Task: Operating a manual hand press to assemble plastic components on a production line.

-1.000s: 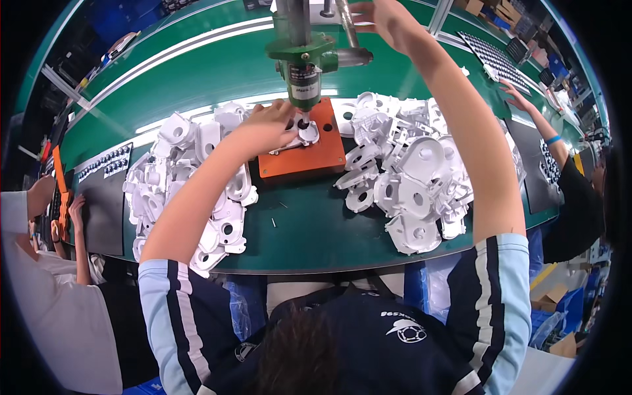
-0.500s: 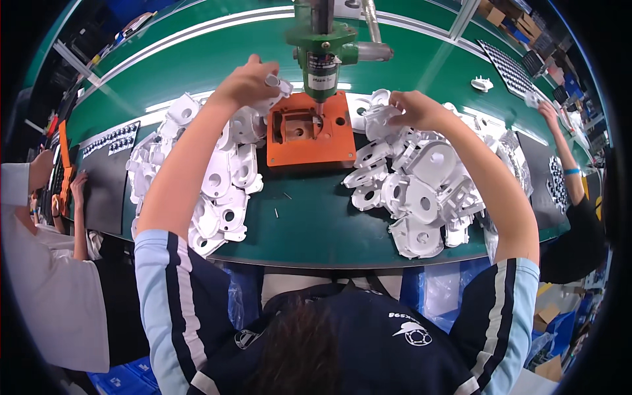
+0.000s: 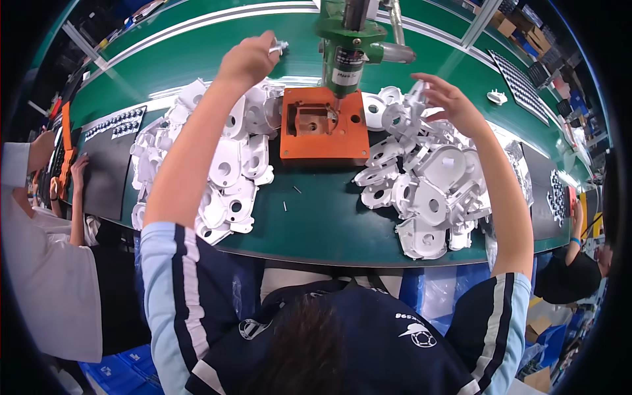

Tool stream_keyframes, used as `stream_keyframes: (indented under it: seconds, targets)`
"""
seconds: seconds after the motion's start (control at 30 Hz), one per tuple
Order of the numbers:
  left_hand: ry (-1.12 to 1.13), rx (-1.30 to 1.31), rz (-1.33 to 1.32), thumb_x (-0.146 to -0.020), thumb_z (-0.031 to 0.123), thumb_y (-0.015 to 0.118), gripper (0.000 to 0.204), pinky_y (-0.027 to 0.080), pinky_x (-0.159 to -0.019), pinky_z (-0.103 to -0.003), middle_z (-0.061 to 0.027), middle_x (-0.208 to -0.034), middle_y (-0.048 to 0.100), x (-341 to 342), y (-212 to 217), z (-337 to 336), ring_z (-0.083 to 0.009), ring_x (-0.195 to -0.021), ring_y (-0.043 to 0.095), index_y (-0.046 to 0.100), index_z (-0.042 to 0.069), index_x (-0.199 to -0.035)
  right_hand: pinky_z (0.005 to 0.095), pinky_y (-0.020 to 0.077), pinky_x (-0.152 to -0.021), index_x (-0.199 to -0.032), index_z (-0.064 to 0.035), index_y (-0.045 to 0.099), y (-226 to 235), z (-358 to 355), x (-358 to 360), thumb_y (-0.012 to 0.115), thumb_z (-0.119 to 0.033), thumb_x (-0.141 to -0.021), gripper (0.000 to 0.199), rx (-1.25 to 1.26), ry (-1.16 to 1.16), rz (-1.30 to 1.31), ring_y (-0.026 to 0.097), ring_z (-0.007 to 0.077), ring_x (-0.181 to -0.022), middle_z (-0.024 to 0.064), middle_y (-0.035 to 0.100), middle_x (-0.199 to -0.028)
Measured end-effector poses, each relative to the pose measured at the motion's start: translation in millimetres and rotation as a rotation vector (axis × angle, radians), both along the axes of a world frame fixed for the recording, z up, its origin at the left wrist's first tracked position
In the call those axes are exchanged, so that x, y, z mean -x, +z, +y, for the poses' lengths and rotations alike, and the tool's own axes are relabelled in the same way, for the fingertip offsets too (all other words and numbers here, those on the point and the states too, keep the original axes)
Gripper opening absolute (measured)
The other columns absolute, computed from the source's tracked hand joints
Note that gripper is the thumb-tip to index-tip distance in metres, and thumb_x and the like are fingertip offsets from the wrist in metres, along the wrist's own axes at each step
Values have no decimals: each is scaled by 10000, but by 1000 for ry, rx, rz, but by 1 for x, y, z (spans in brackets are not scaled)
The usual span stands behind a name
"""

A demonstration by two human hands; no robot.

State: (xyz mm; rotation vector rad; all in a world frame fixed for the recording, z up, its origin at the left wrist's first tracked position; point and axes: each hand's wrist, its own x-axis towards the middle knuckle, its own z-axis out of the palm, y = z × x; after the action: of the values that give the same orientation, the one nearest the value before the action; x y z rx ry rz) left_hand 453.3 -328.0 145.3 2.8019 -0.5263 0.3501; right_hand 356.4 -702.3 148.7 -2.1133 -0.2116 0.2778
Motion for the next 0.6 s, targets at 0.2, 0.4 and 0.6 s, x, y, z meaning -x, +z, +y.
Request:
stream_keyframes:
  seconds: [0.2, 0.4, 0.6]
  targets:
    - [190, -540, 231, -778, 375, 627, 507, 485, -632, -444, -184, -776, 622, 131, -1, 52, -360, -712, 619, 468, 29, -1113, 415, 526, -770, -1324, -94, 404, 28, 4, 20, 437, -306, -916, 461, -735, -294, 92, 527, 311, -1085, 139, 478, -1247]
    - [306, -131, 212, -771, 231, 642, 534, 485, -624, -425, -169, -720, 617, 158, -36, 63, -338, -712, 625, 363, 69, -1197, 389, 528, -798, -1357, -88, 337, 55, 35, 62, 344, -335, -940, 484, -983, -143, 127, 525, 330, -1088, 209, 448, -1291]
    - [347, 541, 132, -795, 77, 574, 311, 429, -584, -402, -126, -665, 572, 182, -32, 53, -287, -602, 577, 400, 34, -1049, 372, 521, -790, -1312, -33, 351, 28, 103, 124, 371, -330, -933, 482, -830, -24, 227, 572, 307, -1011, 239, 508, -1193]
